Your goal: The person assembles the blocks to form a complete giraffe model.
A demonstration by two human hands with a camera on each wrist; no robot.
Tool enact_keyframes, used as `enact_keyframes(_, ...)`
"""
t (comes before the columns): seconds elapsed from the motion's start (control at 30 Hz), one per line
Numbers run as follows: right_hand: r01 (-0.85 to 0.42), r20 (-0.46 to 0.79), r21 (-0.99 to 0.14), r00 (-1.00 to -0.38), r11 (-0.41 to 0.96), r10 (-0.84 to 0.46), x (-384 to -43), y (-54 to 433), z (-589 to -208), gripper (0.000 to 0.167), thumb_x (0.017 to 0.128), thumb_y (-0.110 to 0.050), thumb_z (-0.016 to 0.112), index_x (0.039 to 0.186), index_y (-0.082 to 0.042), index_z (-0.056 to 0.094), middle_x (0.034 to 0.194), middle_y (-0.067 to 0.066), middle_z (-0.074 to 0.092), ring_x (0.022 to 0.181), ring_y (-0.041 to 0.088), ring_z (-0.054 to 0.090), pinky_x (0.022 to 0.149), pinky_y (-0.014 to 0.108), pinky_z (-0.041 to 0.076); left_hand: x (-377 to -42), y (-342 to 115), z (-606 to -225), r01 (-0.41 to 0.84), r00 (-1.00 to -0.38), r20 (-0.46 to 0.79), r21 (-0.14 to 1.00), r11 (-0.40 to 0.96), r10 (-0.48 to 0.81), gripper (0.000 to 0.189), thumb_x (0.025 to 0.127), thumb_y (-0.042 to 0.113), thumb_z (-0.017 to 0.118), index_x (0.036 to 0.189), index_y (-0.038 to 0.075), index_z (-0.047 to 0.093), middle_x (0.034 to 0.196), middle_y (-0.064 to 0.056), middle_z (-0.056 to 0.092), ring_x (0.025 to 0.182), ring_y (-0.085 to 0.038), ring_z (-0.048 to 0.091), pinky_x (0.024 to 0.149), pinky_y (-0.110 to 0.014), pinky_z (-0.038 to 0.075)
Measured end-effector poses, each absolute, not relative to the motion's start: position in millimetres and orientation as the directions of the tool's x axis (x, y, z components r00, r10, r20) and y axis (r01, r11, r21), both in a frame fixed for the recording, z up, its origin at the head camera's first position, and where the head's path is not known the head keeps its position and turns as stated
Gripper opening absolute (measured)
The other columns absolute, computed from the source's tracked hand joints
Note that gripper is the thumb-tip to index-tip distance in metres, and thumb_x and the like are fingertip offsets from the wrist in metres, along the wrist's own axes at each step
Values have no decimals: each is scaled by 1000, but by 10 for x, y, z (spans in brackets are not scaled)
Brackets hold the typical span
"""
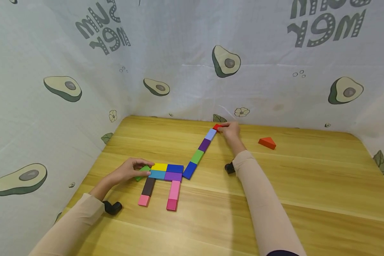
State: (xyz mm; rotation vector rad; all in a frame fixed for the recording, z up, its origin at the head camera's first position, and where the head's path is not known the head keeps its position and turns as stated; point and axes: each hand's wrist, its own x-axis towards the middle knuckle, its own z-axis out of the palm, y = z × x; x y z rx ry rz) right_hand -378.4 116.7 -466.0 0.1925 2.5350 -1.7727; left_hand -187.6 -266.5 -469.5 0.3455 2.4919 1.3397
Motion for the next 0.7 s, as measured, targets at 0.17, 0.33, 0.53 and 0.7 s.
enact_keyframes(0.17,115,-93,-931,-992,345,80,-3780,1141,-4669,32,91,1,69,121,13,65,133,28,55,126,36,46,106,42,41,-1873,-2664,-4697,76,-930,-136,838,540,342,38,91,20,76,126,6,69,126,-8,67,122,-28,56,105,-45,44)
enact_keyframes(0.33,102,-81,-933,-994,345,73,-3798,1128,-4695,32,90,2,69,120,13,66,130,28,58,125,35,47,104,40,42,-1853,-2663,-4685,77,-932,-137,829,553,336,38,91,19,75,127,6,69,126,-8,67,121,-28,57,105,-44,45)
enact_keyframes(0.53,106,-90,-930,-994,351,64,-3804,1123,-4692,31,91,1,69,120,13,66,133,27,56,124,35,46,101,40,44,-1847,-2662,-4692,99,-928,-116,839,535,354,37,92,15,73,127,1,67,126,-14,66,120,-32,57,104,-48,44)
enact_keyframes(0.7,112,-95,-929,-993,354,63,-3806,1121,-4681,30,92,1,69,119,12,66,133,27,55,126,36,46,103,41,43,-1847,-2657,-4674,92,-930,-121,839,537,347,37,92,16,74,127,2,68,126,-12,66,120,-31,57,104,-48,44)
